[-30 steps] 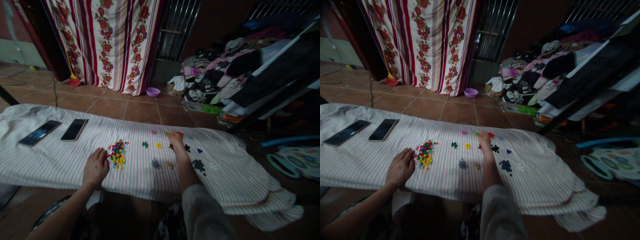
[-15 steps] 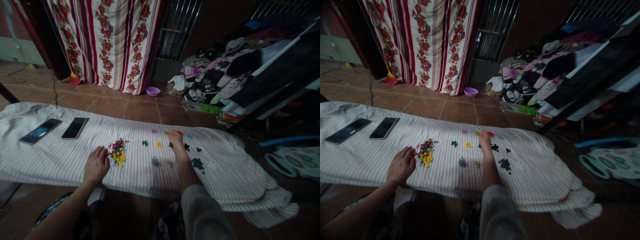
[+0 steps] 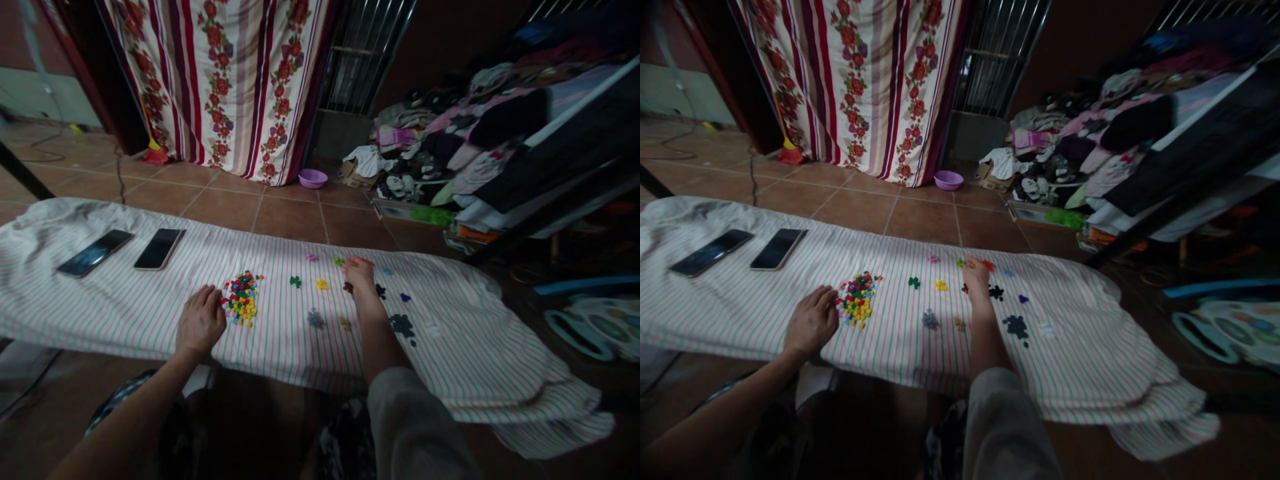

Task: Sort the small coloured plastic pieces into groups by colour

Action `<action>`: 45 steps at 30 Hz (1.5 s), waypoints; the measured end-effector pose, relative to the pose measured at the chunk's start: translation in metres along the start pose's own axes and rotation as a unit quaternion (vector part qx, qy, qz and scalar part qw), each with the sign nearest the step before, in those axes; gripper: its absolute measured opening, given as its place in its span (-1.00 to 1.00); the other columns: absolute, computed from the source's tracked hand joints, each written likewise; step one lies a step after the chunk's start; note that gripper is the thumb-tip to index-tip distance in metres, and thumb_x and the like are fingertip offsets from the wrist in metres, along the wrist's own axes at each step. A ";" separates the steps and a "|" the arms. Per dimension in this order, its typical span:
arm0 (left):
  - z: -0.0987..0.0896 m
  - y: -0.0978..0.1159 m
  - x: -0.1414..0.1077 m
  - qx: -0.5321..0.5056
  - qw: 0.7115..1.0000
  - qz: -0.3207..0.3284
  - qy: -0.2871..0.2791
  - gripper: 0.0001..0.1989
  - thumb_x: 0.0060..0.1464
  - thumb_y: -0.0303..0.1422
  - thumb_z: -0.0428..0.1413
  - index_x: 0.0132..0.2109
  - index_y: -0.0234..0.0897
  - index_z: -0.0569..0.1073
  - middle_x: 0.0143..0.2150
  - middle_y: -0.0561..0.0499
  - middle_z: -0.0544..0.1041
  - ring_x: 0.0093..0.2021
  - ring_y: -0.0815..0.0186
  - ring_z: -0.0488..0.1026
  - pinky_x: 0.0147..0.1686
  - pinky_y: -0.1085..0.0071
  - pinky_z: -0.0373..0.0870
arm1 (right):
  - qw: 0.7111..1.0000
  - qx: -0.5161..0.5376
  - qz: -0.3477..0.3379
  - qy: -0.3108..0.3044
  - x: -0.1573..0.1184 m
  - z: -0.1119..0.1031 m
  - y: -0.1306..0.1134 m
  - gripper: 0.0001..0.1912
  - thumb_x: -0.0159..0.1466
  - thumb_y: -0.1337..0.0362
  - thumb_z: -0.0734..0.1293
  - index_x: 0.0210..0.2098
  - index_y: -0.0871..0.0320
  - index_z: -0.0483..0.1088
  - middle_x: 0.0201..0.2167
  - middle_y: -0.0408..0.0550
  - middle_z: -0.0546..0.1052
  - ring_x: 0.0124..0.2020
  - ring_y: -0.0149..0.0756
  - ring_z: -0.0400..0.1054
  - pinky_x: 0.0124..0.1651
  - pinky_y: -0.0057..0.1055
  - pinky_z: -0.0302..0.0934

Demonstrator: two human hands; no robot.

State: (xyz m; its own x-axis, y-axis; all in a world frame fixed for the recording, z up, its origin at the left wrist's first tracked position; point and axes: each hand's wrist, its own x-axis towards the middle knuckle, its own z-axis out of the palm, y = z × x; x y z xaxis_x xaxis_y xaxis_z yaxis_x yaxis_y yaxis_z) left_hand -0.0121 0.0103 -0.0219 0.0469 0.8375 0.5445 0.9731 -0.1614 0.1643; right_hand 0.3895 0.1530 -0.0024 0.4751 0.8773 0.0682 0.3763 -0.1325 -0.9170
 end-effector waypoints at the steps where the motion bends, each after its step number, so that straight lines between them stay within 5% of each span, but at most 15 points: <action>1: 0.000 0.000 0.000 -0.003 1.000 -0.003 -0.003 -0.67 0.17 -0.38 -0.07 -0.01 -0.35 0.48 0.06 -0.24 0.55 0.16 0.04 0.43 0.17 0.10 0.37 | 1.000 -0.010 0.009 0.005 -0.002 0.000 -0.007 -0.67 0.08 0.38 0.28 -0.15 0.17 0.50 -0.22 0.06 0.61 -0.25 -0.23 0.51 -0.23 -0.33 0.43; 5: -0.003 0.002 0.002 -0.006 1.000 -0.007 -0.012 -0.67 0.17 -0.39 -0.07 -0.02 -0.35 0.49 0.06 -0.24 0.55 0.16 0.04 0.43 0.17 0.09 0.37 | 0.999 -0.021 -0.035 -0.036 -0.021 0.010 -0.036 -0.75 0.12 0.39 0.27 -0.23 0.13 0.50 -0.21 0.03 0.61 -0.19 -0.23 0.49 -0.10 -0.34 0.39; 11: -0.005 0.003 0.003 -0.018 1.000 -0.017 -0.019 -0.66 0.18 -0.39 -0.06 0.00 -0.35 0.50 0.07 -0.25 0.54 0.18 0.02 0.41 0.18 0.07 0.35 | 0.968 -0.079 -0.135 -0.196 -0.084 0.048 -0.075 -0.74 0.14 0.40 0.26 -0.23 0.12 0.52 -0.28 -0.05 0.59 -0.26 -0.28 0.47 -0.11 -0.35 0.33; 17: -0.006 0.004 0.003 -0.024 0.999 -0.025 -0.019 -0.66 0.17 -0.39 -0.06 0.01 -0.33 0.49 0.09 -0.25 0.53 0.18 0.04 0.41 0.20 0.07 0.35 | 0.862 -0.203 -0.264 -0.383 -0.150 0.069 -0.103 -0.79 0.17 0.44 0.32 -0.23 0.14 0.55 -0.25 -0.06 0.55 -0.23 -0.33 0.41 -0.08 -0.42 0.23; 21: -0.006 0.005 0.004 -0.026 0.999 -0.024 -0.017 -0.66 0.18 -0.38 -0.07 0.00 -0.35 0.49 0.08 -0.25 0.54 0.18 0.04 0.42 0.19 0.08 0.36 | 0.801 -0.265 -0.298 -0.446 -0.175 0.077 -0.108 -0.77 0.21 0.43 0.33 -0.17 0.10 0.53 -0.20 -0.06 0.50 -0.15 -0.30 0.37 -0.07 -0.41 0.17; 25: -0.008 0.006 0.004 -0.026 0.999 -0.026 -0.018 -0.65 0.19 -0.38 -0.09 -0.01 -0.37 0.50 0.07 -0.27 0.54 0.17 0.05 0.42 0.20 0.10 0.35 | 0.774 -0.303 -0.305 -0.466 -0.185 0.079 -0.109 -0.76 0.26 0.41 0.32 -0.11 0.07 0.49 -0.14 -0.06 0.46 -0.14 -0.30 0.34 -0.09 -0.41 0.15; 45: -0.007 0.004 0.004 -0.024 0.999 -0.021 -0.028 -0.66 0.19 -0.37 -0.09 -0.01 -0.36 0.49 0.08 -0.26 0.53 0.19 0.04 0.40 0.19 0.09 0.33 | 0.762 -0.309 -0.339 -0.457 -0.188 0.078 -0.112 -0.86 0.34 0.42 0.22 -0.17 0.18 0.40 -0.18 0.01 0.49 -0.17 -0.28 0.36 -0.15 -0.41 0.14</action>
State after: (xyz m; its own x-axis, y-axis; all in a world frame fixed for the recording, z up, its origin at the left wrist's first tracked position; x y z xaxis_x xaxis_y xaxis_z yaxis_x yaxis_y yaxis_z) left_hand -0.0100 0.0093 -0.0134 0.0196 0.8716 0.4898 0.9629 -0.1484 0.2255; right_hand 0.1955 0.0387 0.0568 -0.6407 0.7587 -0.1179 0.7263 0.5491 -0.4134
